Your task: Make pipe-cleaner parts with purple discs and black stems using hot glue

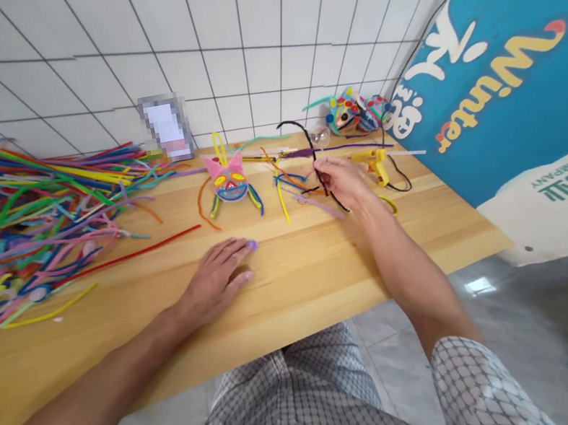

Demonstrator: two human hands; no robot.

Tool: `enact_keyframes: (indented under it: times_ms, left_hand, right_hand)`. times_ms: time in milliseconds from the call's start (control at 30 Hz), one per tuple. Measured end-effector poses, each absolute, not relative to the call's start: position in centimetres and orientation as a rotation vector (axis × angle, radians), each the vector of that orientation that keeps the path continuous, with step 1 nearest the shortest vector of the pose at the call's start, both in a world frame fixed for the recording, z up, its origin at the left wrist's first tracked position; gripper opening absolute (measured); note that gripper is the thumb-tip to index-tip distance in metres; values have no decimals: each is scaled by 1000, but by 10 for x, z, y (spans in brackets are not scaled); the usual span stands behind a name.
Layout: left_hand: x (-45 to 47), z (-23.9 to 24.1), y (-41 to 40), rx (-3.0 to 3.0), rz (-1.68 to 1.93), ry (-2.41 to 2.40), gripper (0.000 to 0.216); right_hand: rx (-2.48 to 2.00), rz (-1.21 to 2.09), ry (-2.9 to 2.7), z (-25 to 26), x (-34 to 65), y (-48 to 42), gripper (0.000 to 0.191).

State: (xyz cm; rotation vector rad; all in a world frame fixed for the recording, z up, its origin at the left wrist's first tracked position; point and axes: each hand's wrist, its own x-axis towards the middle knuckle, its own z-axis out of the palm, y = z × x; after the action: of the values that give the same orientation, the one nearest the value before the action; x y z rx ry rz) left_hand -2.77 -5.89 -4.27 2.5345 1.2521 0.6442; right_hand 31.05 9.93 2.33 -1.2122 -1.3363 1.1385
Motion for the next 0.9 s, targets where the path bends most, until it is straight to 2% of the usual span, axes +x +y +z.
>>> enact_keyframes:
  times_ms: [133,233,400,500,667,800,900]
  left_hand:
    - [-29,-39,-59,2428,799,1251,39]
    - [-29,-37,-58,2366,991,1257,33]
    - [-33,-30,-62,2387,1183,1183,29]
    - [-34,-25,-72,2595,1177,1241,27]
    - [-24,-26,-79,2760,1008,1284,48]
    - [-18,-34,-72,2723,900,1296,36]
    - [-20,-38,-72,2643,931,1278,40]
  right_hand:
    - [-1126,1367,-1385,16,294,81,35]
    - [-1129,1369,-1649,15,282,63,36]
    - [-1076,865,-2261,13,256,34,27]
    - [-834,595,-2422,7,242,21,18]
    - [-523,442,-2489,2,226,7,15]
    - [-462,342,-2481,3,220,1,17]
    - [-456,286,-2484,0,220,2,16]
